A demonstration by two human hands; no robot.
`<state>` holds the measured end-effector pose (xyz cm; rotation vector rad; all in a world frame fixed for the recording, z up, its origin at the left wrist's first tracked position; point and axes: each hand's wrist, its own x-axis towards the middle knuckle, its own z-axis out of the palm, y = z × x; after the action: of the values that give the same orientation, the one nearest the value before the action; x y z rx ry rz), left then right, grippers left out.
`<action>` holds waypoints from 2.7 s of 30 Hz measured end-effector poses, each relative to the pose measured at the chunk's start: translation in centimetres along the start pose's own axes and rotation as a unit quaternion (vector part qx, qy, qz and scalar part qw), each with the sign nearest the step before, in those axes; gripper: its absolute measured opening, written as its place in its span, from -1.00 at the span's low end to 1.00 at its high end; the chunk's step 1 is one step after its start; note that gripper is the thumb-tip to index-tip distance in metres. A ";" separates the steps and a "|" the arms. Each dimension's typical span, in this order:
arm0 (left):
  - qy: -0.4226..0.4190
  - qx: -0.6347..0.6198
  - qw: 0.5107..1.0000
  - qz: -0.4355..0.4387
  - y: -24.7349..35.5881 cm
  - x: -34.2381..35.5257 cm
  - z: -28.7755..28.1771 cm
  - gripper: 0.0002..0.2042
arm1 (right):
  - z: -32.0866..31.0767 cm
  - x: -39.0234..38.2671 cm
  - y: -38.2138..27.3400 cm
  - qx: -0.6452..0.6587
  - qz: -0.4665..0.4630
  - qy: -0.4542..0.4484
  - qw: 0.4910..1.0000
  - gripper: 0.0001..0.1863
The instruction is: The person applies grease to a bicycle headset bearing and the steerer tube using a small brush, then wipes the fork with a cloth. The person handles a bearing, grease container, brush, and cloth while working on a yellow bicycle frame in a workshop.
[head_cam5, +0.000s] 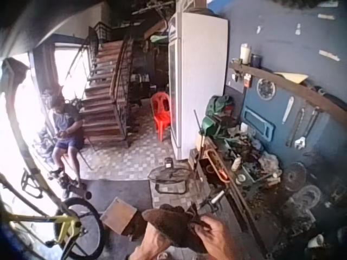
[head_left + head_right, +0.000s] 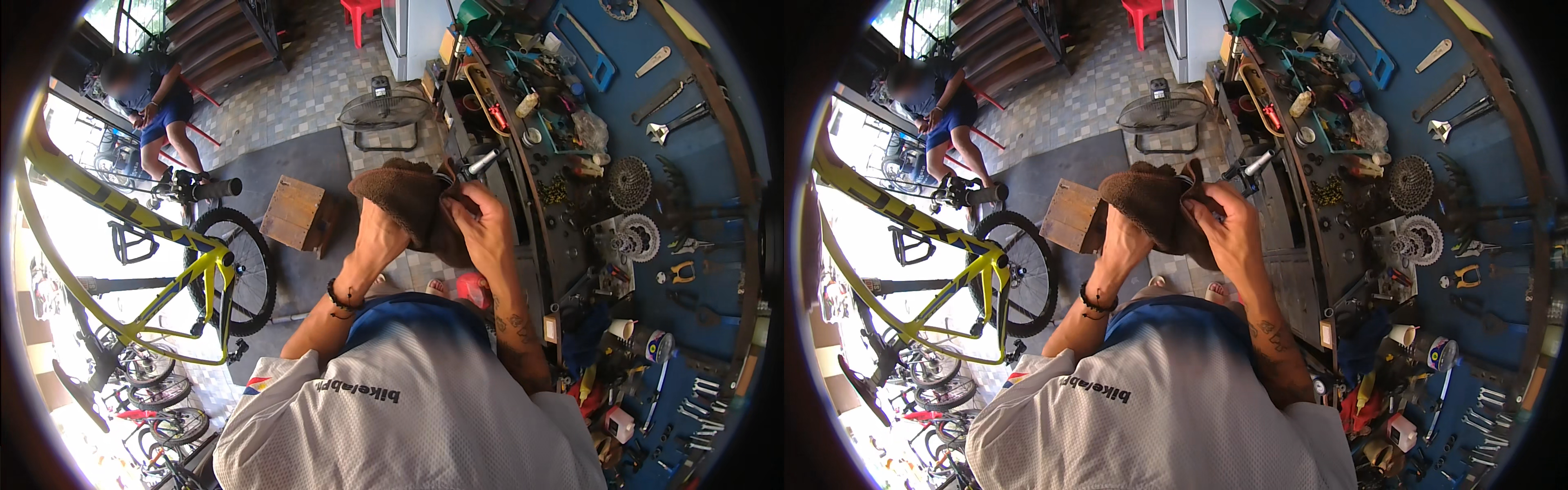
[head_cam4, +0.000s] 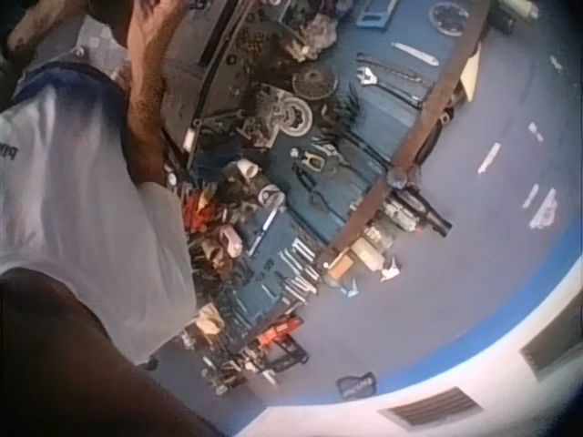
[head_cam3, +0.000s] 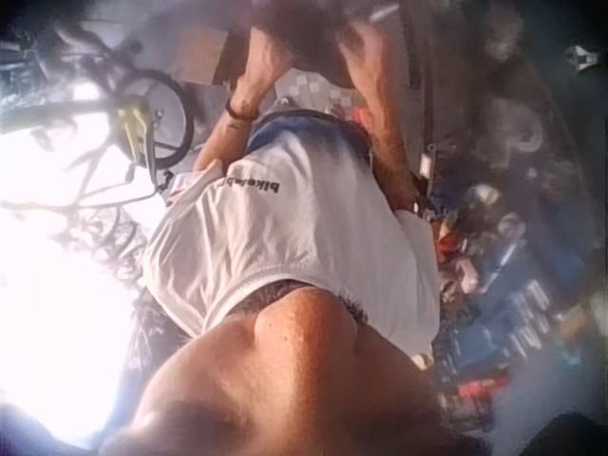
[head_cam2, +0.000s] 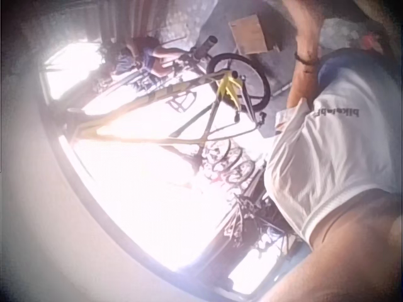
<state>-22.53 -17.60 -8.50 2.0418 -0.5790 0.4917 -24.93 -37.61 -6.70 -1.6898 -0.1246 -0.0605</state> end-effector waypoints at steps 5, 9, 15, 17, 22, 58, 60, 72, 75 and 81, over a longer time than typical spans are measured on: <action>-0.012 0.011 1.000 -0.010 1.1 -1.0 0.5 -0.67 | 2.2 0.8 -0.5 -0.032 -0.006 0.069 0.997 -0.76; 0.020 -0.086 0.996 -0.007 0.6 -1.4 0.9 -0.86 | 1.6 1.5 -0.5 -0.183 -0.066 -0.005 0.981 -0.79; -0.332 0.148 0.929 -0.071 -2.8 -2.2 1.0 -0.57 | 1.4 1.0 2.9 -0.248 -0.139 -0.023 0.959 -0.79; -0.023 0.023 0.999 0.018 -3.3 -4.3 2.7 -0.51 | 3.1 0.6 4.7 -0.101 -0.102 0.062 0.988 -0.77; -0.144 0.178 0.973 0.015 -6.2 -5.7 5.0 -0.72 | 3.2 1.5 6.8 -0.134 -0.050 -0.005 0.990 -0.78; -0.089 0.035 0.995 0.015 -2.5 -3.1 -0.3 -0.61 | 3.6 0.1 0.0 -0.161 -0.150 0.089 0.971 -0.81; 0.082 0.168 0.980 0.071 -1.9 -4.9 2.4 -0.59 | 6.0 -0.3 0.2 0.004 -0.089 0.138 0.986 -0.80; -0.009 -0.216 0.961 -0.173 -4.0 -7.8 1.3 -0.68 | 5.9 -5.0 3.4 0.014 0.024 0.245 0.969 -0.81; -0.072 -0.215 0.958 -0.173 -3.0 -8.3 2.0 -0.65 | 5.6 -6.3 2.7 -0.114 0.052 0.223 0.967 -0.85; -0.156 0.247 0.950 0.114 -1.6 -7.6 4.9 -0.66 | 3.2 -8.2 2.5 -0.213 -0.074 0.233 0.946 -0.86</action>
<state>-27.21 -19.50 -16.13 2.5706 -0.9656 0.4849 -32.84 -35.14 -10.50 -2.0464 0.1291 -0.6348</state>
